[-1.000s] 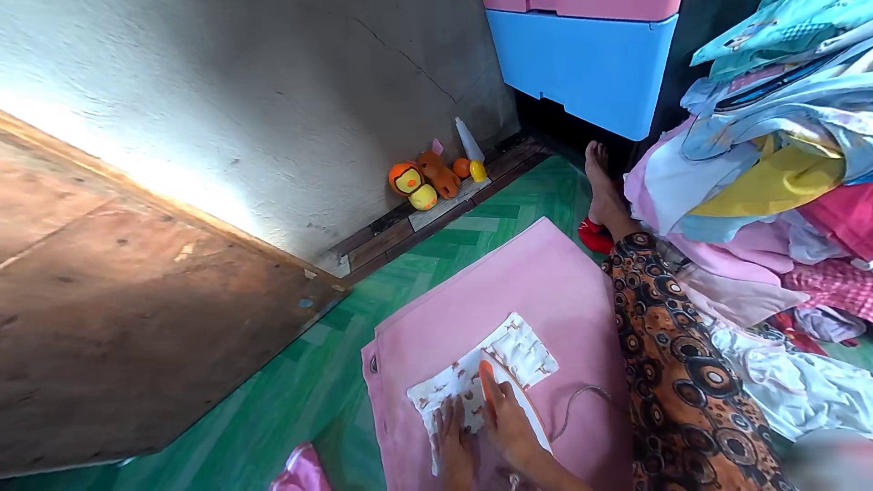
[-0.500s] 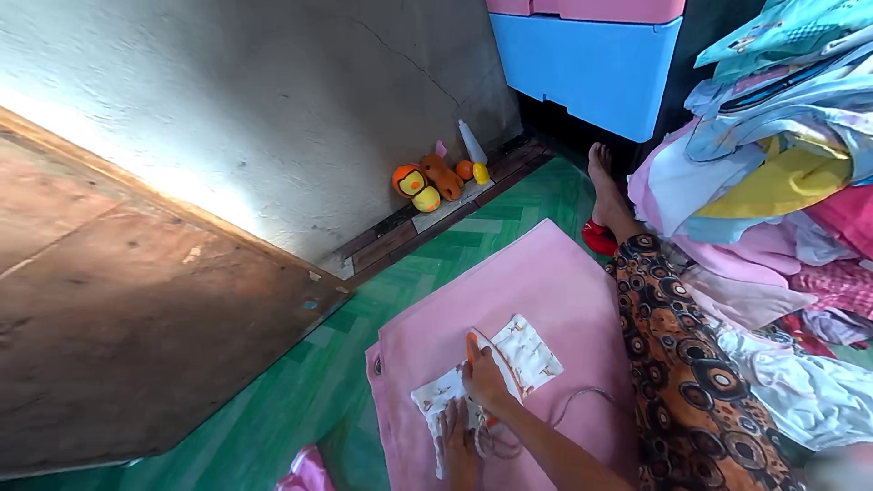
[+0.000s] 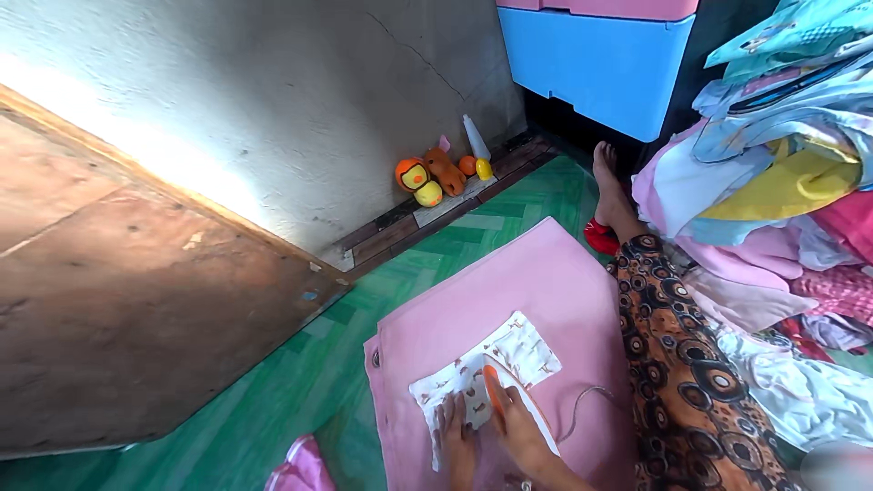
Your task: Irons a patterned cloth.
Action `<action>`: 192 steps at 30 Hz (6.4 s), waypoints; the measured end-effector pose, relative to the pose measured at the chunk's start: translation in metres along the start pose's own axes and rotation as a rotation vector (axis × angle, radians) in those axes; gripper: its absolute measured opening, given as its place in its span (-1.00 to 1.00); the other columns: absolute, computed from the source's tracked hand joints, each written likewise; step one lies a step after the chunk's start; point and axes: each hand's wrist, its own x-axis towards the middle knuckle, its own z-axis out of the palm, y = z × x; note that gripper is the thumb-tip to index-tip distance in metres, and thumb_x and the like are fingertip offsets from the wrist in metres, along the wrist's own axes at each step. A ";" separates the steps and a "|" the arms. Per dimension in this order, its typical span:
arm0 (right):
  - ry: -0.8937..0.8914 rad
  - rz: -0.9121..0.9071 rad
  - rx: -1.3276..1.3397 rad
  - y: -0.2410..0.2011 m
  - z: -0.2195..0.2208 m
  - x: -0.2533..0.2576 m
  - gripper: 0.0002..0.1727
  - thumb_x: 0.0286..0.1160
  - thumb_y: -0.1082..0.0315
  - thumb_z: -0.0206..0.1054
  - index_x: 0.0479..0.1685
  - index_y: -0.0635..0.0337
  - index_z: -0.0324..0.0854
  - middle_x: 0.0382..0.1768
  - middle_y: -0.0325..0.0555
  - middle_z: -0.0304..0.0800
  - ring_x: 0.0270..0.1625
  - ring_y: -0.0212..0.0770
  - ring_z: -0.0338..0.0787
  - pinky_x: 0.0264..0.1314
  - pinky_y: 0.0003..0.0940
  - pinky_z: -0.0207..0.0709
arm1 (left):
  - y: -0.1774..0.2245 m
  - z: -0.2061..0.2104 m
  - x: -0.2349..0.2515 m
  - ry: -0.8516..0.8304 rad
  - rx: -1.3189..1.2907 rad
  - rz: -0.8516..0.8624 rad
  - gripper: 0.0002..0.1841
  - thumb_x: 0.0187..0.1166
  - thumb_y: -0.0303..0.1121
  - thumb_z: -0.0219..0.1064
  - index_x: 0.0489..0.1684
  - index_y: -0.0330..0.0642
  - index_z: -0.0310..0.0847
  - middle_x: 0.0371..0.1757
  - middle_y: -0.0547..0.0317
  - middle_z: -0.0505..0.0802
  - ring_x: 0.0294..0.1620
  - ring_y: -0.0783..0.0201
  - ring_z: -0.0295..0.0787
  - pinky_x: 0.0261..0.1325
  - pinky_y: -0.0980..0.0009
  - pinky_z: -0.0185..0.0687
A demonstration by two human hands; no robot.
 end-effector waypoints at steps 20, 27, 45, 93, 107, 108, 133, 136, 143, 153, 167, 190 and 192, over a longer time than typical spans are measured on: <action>-0.155 -0.060 -0.026 -0.040 -0.017 0.065 -0.26 0.80 0.26 0.11 0.95 0.01 -0.03 0.64 0.39 0.35 0.48 0.25 0.65 0.50 0.10 0.54 | -0.001 0.000 -0.001 0.038 -0.012 0.074 -0.39 0.44 -0.67 0.17 0.60 -0.31 0.52 0.74 -0.34 0.40 0.77 -0.57 0.11 0.68 -0.53 -0.10; -0.124 -0.049 -0.046 -0.017 0.003 0.025 -0.27 0.78 0.27 0.09 0.94 -0.02 -0.01 0.62 0.36 0.38 0.38 0.26 0.71 0.40 0.16 0.61 | 0.004 -0.002 0.000 -0.006 -0.001 -0.018 -0.42 0.57 -0.63 0.09 0.66 -0.20 0.48 0.80 -0.22 0.35 0.83 -0.44 0.04 0.75 -0.44 -0.16; 0.057 0.165 0.028 -0.047 0.003 0.033 -0.23 0.82 0.22 0.05 0.98 -0.09 -0.19 0.68 0.32 0.29 0.22 0.19 0.81 0.26 0.05 0.70 | 0.002 -0.005 -0.001 -0.026 -0.039 0.022 -0.39 0.53 -0.60 0.09 0.68 -0.21 0.45 0.81 -0.27 0.32 0.82 -0.50 0.01 0.72 -0.52 -0.20; 0.059 0.085 0.036 -0.052 -0.006 0.077 -0.29 0.82 0.20 0.07 0.95 -0.08 -0.01 0.64 0.27 0.40 0.37 0.20 0.73 0.37 0.11 0.63 | -0.001 -0.001 0.001 0.038 -0.055 0.071 -0.39 0.44 -0.64 0.17 0.61 -0.31 0.51 0.74 -0.34 0.41 0.77 -0.50 0.16 0.76 -0.41 -0.10; 0.034 0.028 -0.037 -0.025 0.001 0.038 -0.28 0.80 0.22 0.05 0.96 -0.08 -0.04 0.62 0.28 0.41 0.32 0.22 0.76 0.32 0.13 0.66 | 0.004 -0.001 0.001 -0.003 -0.029 -0.026 -0.38 0.49 -0.70 0.18 0.64 -0.22 0.50 0.78 -0.25 0.37 0.81 -0.46 0.08 0.72 -0.47 -0.11; 0.035 0.029 -0.036 -0.026 0.000 0.041 -0.27 0.80 0.22 0.05 0.96 -0.08 -0.04 0.61 0.29 0.41 0.32 0.22 0.76 0.32 0.13 0.66 | 0.004 -0.001 0.001 -0.004 -0.026 -0.022 -0.38 0.48 -0.70 0.18 0.64 -0.21 0.50 0.79 -0.24 0.37 0.81 -0.46 0.08 0.72 -0.47 -0.11; -0.035 0.015 -0.122 -0.054 -0.012 0.081 -0.28 0.82 0.21 0.07 0.95 0.03 -0.05 0.62 0.35 0.40 0.46 0.25 0.68 0.46 0.12 0.58 | 0.005 -0.004 0.000 -0.020 -0.051 -0.034 -0.36 0.47 -0.69 0.22 0.66 -0.21 0.48 0.80 -0.24 0.35 0.82 -0.45 0.06 0.75 -0.43 -0.12; -0.040 0.010 -0.119 -0.057 -0.012 0.089 -0.27 0.82 0.21 0.07 0.95 0.02 -0.07 0.63 0.35 0.39 0.45 0.25 0.69 0.46 0.10 0.58 | 0.009 -0.007 0.000 -0.016 -0.038 -0.044 -0.36 0.49 -0.70 0.21 0.66 -0.19 0.48 0.80 -0.22 0.35 0.82 -0.43 0.07 0.77 -0.40 -0.11; -0.060 0.024 -0.132 -0.039 -0.012 0.052 -0.27 0.82 0.21 0.04 0.97 -0.04 -0.09 0.64 0.33 0.37 0.41 0.25 0.71 0.42 0.14 0.61 | 0.011 -0.006 0.000 -0.017 -0.030 -0.049 -0.36 0.47 -0.70 0.23 0.66 -0.19 0.49 0.79 -0.22 0.36 0.83 -0.43 0.07 0.75 -0.42 -0.09; -0.052 0.034 -0.162 -0.043 -0.006 0.050 -0.27 0.82 0.21 0.03 0.97 -0.04 -0.10 0.64 0.33 0.37 0.36 0.25 0.74 0.38 0.13 0.63 | 0.011 -0.005 0.001 0.001 -0.050 -0.037 -0.39 0.46 -0.73 0.20 0.61 -0.25 0.54 0.76 -0.29 0.39 0.79 -0.48 0.12 0.75 -0.41 -0.07; -0.058 0.059 -0.171 -0.040 -0.011 0.036 -0.25 0.84 0.21 0.01 0.98 -0.06 -0.19 0.66 0.35 0.33 0.34 0.26 0.75 0.34 0.13 0.66 | 0.013 -0.006 0.000 -0.017 -0.043 -0.051 -0.39 0.53 -0.72 0.15 0.65 -0.23 0.49 0.78 -0.26 0.36 0.82 -0.46 0.07 0.76 -0.40 -0.11; -0.081 -0.100 -0.136 0.013 -0.038 -0.022 -0.34 0.73 0.27 0.20 0.84 0.11 0.24 0.49 0.34 0.58 0.45 0.20 0.68 0.54 0.05 0.53 | 0.031 -0.008 0.001 0.044 0.009 -0.091 -0.40 0.57 -0.66 0.11 0.64 -0.09 0.53 0.79 -0.19 0.38 0.85 -0.35 0.05 0.77 -0.43 -0.17; -0.062 -0.128 -0.121 0.000 -0.039 -0.009 -0.35 0.77 0.26 0.16 0.85 0.11 0.23 0.49 0.31 0.59 0.41 0.17 0.72 0.46 0.01 0.60 | 0.032 -0.005 0.001 0.025 0.017 -0.076 -0.38 0.55 -0.67 0.12 0.62 0.00 0.57 0.80 -0.19 0.35 0.86 -0.36 0.02 0.76 -0.46 -0.19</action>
